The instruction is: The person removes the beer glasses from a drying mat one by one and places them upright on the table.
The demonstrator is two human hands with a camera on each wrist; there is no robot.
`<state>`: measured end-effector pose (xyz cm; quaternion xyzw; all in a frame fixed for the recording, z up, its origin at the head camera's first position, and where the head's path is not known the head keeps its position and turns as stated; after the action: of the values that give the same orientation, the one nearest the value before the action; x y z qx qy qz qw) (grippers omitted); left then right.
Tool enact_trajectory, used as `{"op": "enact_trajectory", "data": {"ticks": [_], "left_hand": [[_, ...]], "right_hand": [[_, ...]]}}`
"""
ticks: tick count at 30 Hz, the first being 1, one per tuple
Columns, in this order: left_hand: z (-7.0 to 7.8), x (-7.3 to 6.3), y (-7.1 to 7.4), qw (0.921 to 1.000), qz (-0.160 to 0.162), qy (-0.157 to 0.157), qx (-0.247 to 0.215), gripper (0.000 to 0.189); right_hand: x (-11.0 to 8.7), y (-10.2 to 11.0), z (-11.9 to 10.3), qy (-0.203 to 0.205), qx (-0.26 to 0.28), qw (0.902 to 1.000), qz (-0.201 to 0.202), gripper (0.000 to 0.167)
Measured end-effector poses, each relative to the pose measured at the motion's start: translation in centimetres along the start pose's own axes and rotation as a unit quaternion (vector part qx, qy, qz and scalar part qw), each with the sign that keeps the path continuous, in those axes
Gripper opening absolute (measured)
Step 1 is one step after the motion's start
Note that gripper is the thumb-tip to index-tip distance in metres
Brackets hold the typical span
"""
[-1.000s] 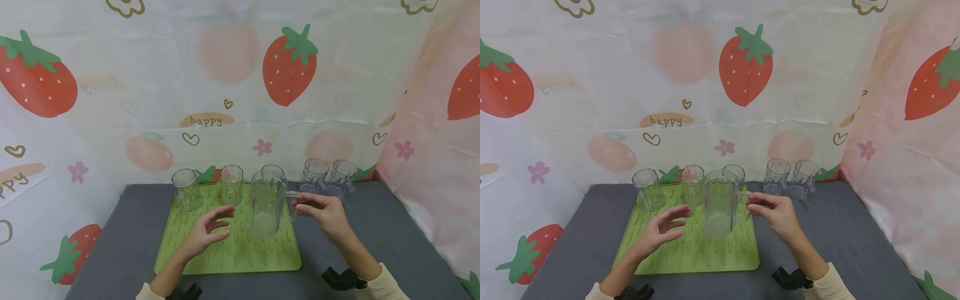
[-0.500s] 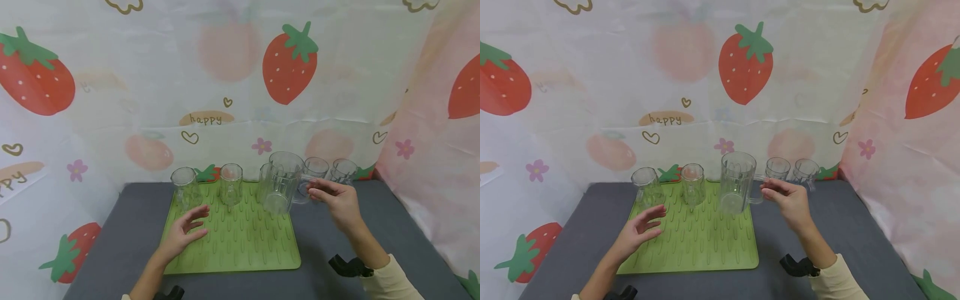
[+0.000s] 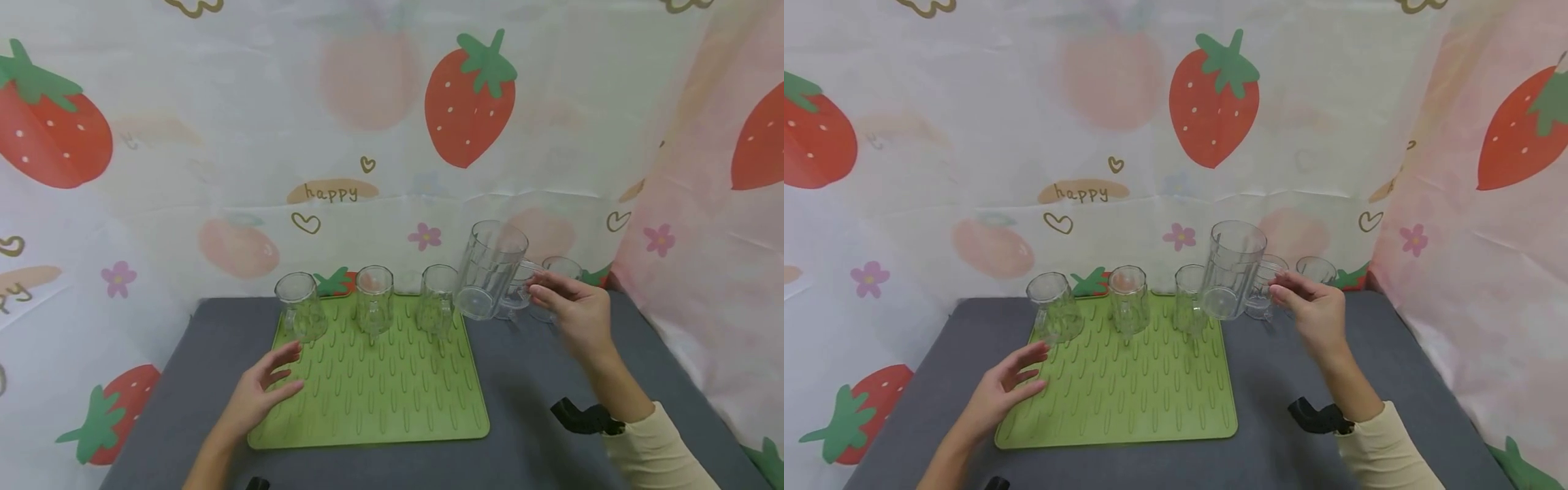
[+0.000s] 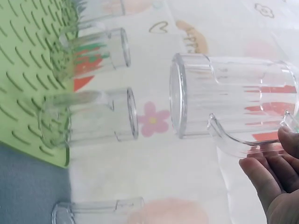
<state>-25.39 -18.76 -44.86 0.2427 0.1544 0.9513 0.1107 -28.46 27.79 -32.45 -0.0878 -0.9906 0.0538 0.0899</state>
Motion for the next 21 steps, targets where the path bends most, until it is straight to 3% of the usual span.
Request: {"op": "enact_trajectory", "data": {"ticks": [12,21], "left_hand": [[-1.5,-2.0,1.5,0.9954,-0.012,0.056,0.077,0.063],[-2.9,-3.1,2.6,0.99,-0.029,0.093,0.102,0.071]], "right_hand": [[1.0,3.2,-0.6,-0.001,0.054,0.996,0.072,0.017],[1.9,5.0,-1.5,0.038,0.018,0.9945,0.096,0.019]]}}
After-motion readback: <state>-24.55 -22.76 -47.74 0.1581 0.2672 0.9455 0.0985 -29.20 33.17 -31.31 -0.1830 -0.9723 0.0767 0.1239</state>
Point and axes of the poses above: each hand's wrist, its own x-axis towards the middle knuckle, its own y-axis out of the back of the hand, z = x × y, the point moved 9 cm from there along x, towards the middle knuckle, and after that the axes turned 14 degrees about -y, right-handed, at the moved point
